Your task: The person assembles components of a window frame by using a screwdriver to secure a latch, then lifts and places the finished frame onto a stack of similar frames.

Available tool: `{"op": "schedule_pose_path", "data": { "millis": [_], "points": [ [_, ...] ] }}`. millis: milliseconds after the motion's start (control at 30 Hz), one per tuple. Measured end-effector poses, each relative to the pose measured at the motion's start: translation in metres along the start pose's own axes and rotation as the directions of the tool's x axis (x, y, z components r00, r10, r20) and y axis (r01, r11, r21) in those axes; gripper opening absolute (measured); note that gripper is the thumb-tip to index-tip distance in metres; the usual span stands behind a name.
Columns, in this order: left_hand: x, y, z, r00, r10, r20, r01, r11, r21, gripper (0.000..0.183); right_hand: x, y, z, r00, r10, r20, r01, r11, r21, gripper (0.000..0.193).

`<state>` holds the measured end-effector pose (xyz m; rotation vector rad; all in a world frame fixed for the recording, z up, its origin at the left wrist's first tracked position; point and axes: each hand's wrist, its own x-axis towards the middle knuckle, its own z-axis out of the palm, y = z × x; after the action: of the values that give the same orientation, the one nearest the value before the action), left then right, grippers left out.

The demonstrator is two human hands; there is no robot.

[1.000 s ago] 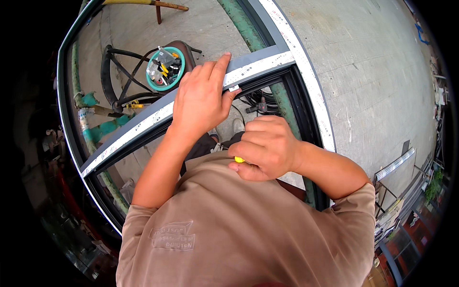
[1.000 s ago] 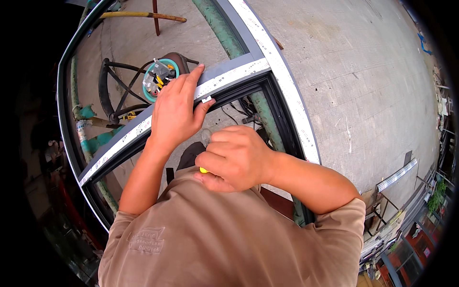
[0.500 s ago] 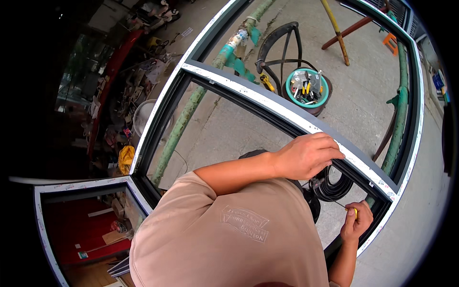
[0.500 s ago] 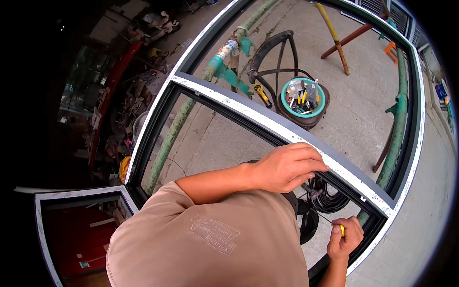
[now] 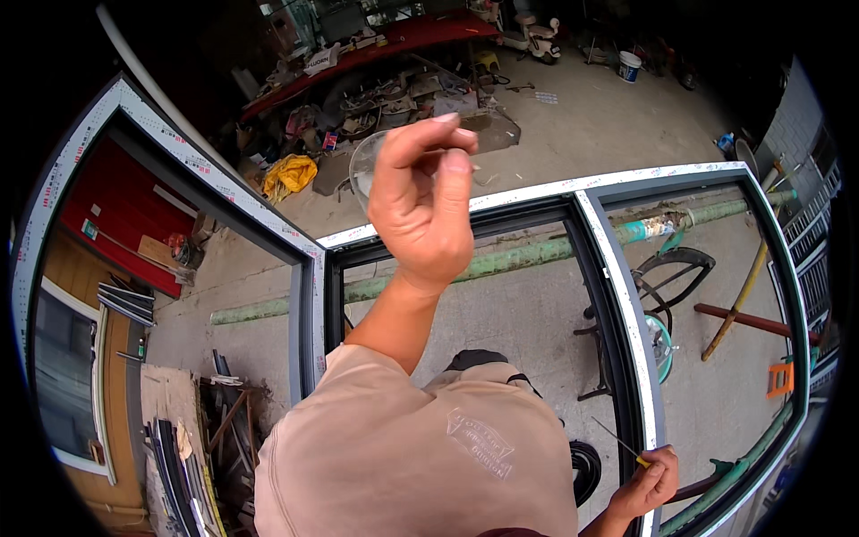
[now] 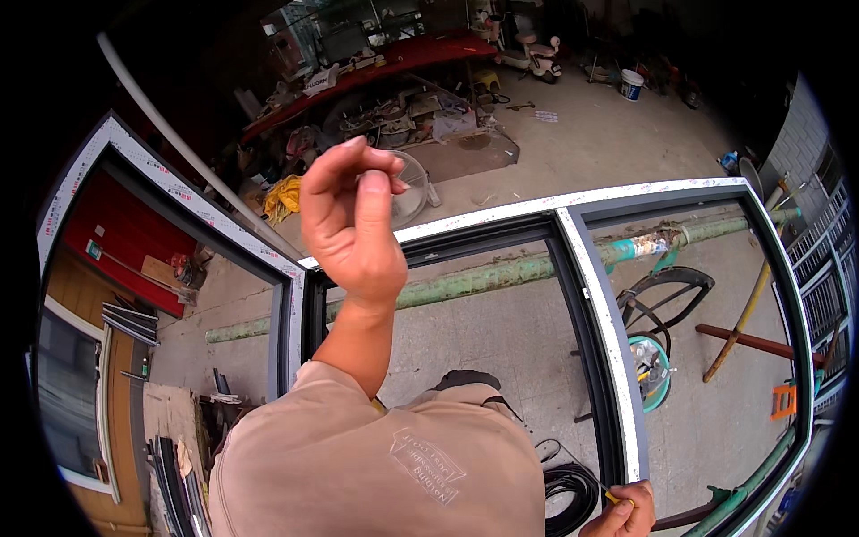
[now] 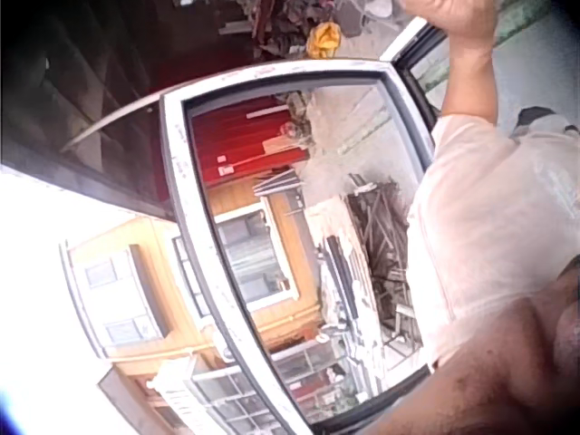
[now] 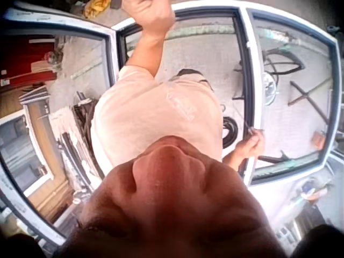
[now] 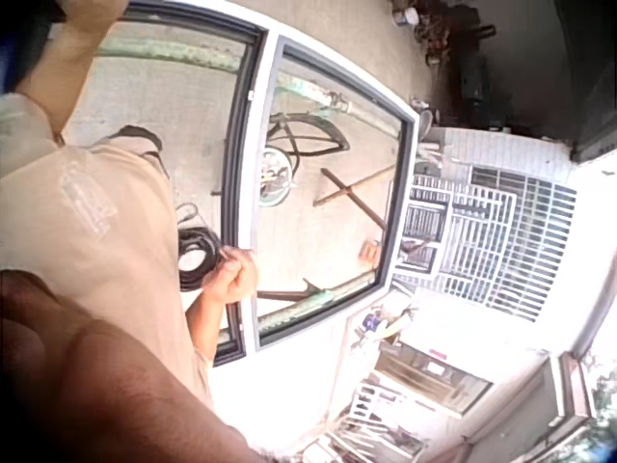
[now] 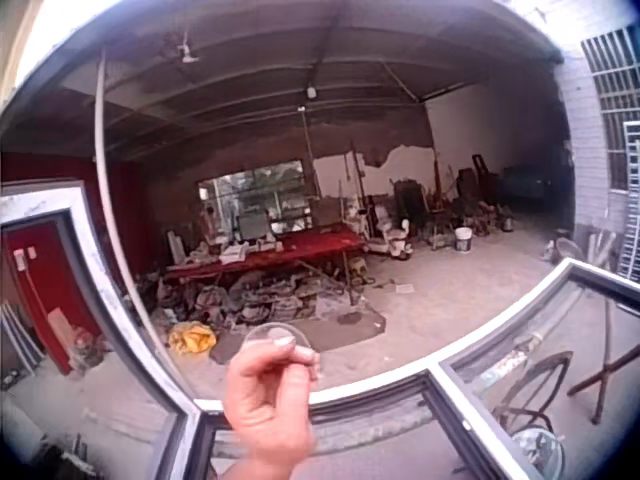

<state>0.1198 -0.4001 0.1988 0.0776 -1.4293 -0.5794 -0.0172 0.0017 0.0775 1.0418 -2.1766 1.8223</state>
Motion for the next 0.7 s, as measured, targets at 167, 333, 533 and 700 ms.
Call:
{"op": "schedule_pose_path", "data": {
  "millis": [167, 333, 533, 700],
  "points": [
    [0.069, 0.033, -0.090, 0.802, 0.334, -0.495, -0.264, 0.942, 0.207, 0.032, 0.051, -0.012, 0.068, 1.000, -0.022, 0.023, 0.016, 0.968, 0.249, 0.037],
    [0.106, 0.072, -0.131, 0.534, 0.561, -0.633, -0.443, 0.823, 0.356, 0.027, 0.086, -0.016, 0.099, 0.984, -0.174, 0.042, 0.160, 0.958, 0.238, 0.037],
    [0.129, 0.105, -0.185, 0.355, 0.715, -0.603, -0.525, 0.686, 0.504, 0.023, 0.101, -0.006, 0.087, 0.999, 0.007, -0.045, 0.005, 0.964, 0.265, 0.038],
    [0.142, 0.132, -0.224, 0.473, 0.674, -0.567, -0.544, 0.730, 0.414, 0.034, 0.112, -0.015, 0.083, 0.994, 0.084, -0.073, -0.043, 0.894, 0.446, 0.036]
  ]
}}
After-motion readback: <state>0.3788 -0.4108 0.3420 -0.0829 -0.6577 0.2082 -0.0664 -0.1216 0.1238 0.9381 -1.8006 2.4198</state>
